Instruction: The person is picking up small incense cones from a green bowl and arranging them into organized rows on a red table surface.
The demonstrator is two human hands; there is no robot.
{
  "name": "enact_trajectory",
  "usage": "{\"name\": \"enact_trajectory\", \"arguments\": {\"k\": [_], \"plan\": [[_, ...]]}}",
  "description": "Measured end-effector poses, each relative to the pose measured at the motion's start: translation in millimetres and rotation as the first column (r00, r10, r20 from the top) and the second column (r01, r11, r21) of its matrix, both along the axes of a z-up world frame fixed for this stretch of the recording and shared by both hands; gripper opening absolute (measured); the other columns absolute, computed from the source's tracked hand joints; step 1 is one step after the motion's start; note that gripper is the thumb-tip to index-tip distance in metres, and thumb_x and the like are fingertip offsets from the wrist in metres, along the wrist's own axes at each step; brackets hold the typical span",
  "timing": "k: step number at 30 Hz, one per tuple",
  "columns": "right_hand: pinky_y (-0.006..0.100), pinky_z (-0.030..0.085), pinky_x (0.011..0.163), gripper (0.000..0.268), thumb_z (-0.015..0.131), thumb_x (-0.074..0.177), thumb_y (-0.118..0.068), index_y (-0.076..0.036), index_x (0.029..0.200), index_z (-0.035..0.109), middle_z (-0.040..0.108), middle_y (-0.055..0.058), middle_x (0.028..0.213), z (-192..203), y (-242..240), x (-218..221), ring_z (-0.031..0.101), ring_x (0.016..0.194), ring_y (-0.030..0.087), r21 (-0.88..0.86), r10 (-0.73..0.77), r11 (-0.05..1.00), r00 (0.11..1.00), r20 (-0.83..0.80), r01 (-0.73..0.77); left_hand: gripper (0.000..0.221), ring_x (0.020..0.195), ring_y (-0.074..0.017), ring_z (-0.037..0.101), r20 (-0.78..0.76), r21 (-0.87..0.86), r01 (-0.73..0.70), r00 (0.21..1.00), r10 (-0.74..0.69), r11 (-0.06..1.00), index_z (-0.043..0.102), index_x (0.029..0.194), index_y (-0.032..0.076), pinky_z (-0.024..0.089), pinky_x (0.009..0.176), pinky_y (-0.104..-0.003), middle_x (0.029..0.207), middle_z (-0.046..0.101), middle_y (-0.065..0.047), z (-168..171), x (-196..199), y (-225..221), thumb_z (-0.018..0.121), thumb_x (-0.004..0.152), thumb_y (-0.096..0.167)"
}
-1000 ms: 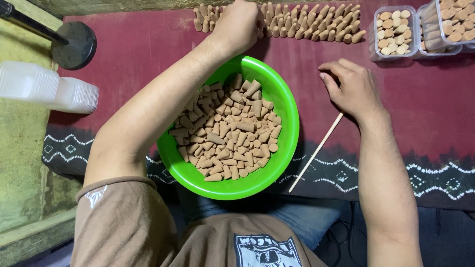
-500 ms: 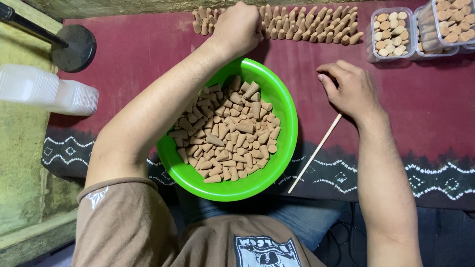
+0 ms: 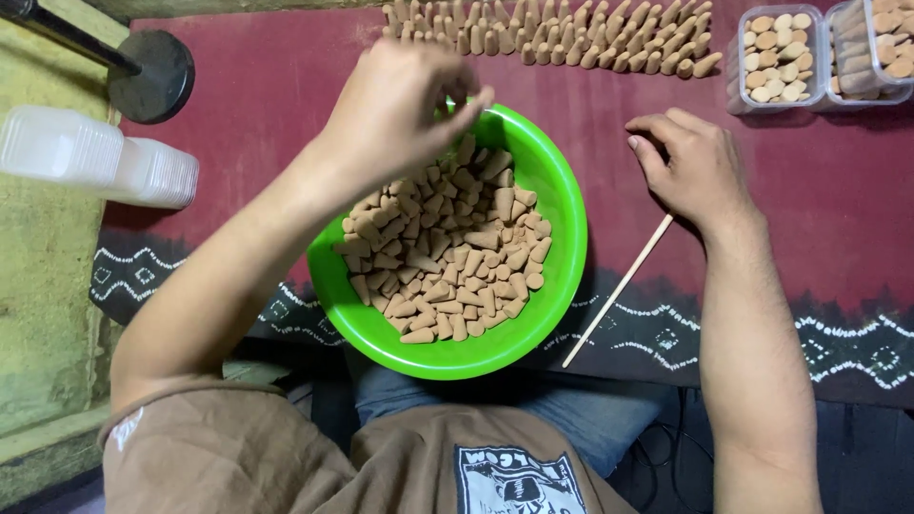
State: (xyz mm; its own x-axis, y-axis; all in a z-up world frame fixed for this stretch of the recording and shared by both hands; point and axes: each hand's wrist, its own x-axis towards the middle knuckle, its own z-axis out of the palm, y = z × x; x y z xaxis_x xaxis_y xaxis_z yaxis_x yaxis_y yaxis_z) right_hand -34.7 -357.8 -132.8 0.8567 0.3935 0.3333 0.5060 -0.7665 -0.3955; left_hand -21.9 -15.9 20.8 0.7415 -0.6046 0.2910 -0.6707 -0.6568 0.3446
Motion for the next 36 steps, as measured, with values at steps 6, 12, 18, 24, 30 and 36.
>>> {"name": "enact_trajectory", "arguments": {"k": [6,12,18,24,30,36], "plan": [[0.041,0.053,0.081,0.016,0.071,0.11,-0.012,-0.006,0.122,0.078,0.074,0.008,0.109,-4.7,-1.2,1.2,0.069,0.097,0.027,0.026,0.013,1.0,1.0,0.012,-0.013,0.033,0.086,-0.0254,0.074,-0.283,0.007,-0.04,0.958,0.041,0.999,0.081,0.106,0.008,0.053,0.075,-0.04,0.1,0.08,-0.008,-12.8,-44.7,37.8,0.076,0.094,0.039],[0.034,0.049,0.072,0.012,0.075,0.113,-0.009,-0.008,0.123,0.084,0.076,0.006,0.107,-18.1,-4.9,1.6,0.066,0.084,0.021,0.012,-0.038,0.999,0.995,0.088,0.037,0.012,0.077,-0.0086,0.069,-0.158,-0.354,-0.134,0.984,0.082,0.926,0.08,0.101,0.007,0.052,0.067,-0.025,0.092,0.079,-0.003,-53.2,-13.7,90.8,0.077,0.102,0.019],[0.036,0.05,0.076,0.007,0.077,0.116,0.0,0.001,0.12,0.084,0.076,0.013,0.105,-25.5,-4.7,1.5,0.069,0.09,0.026,-0.006,-0.009,1.0,0.979,0.204,0.011,0.011,0.077,-0.0021,0.057,-0.341,-0.65,-0.198,0.939,-0.048,0.734,0.076,0.103,0.01,0.043,0.067,-0.017,0.089,0.069,0.003,-91.9,5.9,109.7,0.083,0.095,0.015],[0.038,0.055,0.093,0.015,0.075,0.117,0.002,0.006,0.13,0.083,0.078,0.019,0.119,-9.7,-7.6,0.1,0.072,0.104,0.028,-0.067,0.002,0.998,0.995,0.101,0.005,0.025,0.102,-0.0138,0.066,-0.404,-0.801,-0.122,0.832,-0.379,0.586,0.069,0.118,0.008,0.055,0.092,-0.025,0.112,0.069,-0.004,-111.3,18.8,119.5,0.078,0.097,0.018],[0.045,0.043,0.082,0.009,0.072,0.123,0.026,0.019,0.124,0.079,0.075,0.03,0.112,78.4,92.9,-58.9,0.06,0.089,0.036,0.099,0.111,0.984,0.937,0.331,-0.151,0.031,0.103,-0.0165,0.068,-0.485,-0.855,-0.255,0.699,-0.525,0.451,0.069,0.12,0.008,0.058,0.091,-0.03,0.113,0.072,-0.006,-127.2,13.3,119.4,0.073,0.095,0.026],[0.035,0.058,0.054,0.024,0.076,0.095,-0.007,0.0,0.116,0.069,0.072,0.013,0.1,105.0,210.4,-85.9,0.068,0.082,0.024,-0.168,0.642,0.764,0.76,0.105,-0.623,0.028,0.091,-0.0211,0.075,-0.517,-0.853,-0.35,0.663,-0.541,0.387,0.074,0.113,0.004,0.063,0.083,-0.031,0.103,0.077,-0.012,-129.0,11.2,116.4,0.07,0.096,0.025]]}}
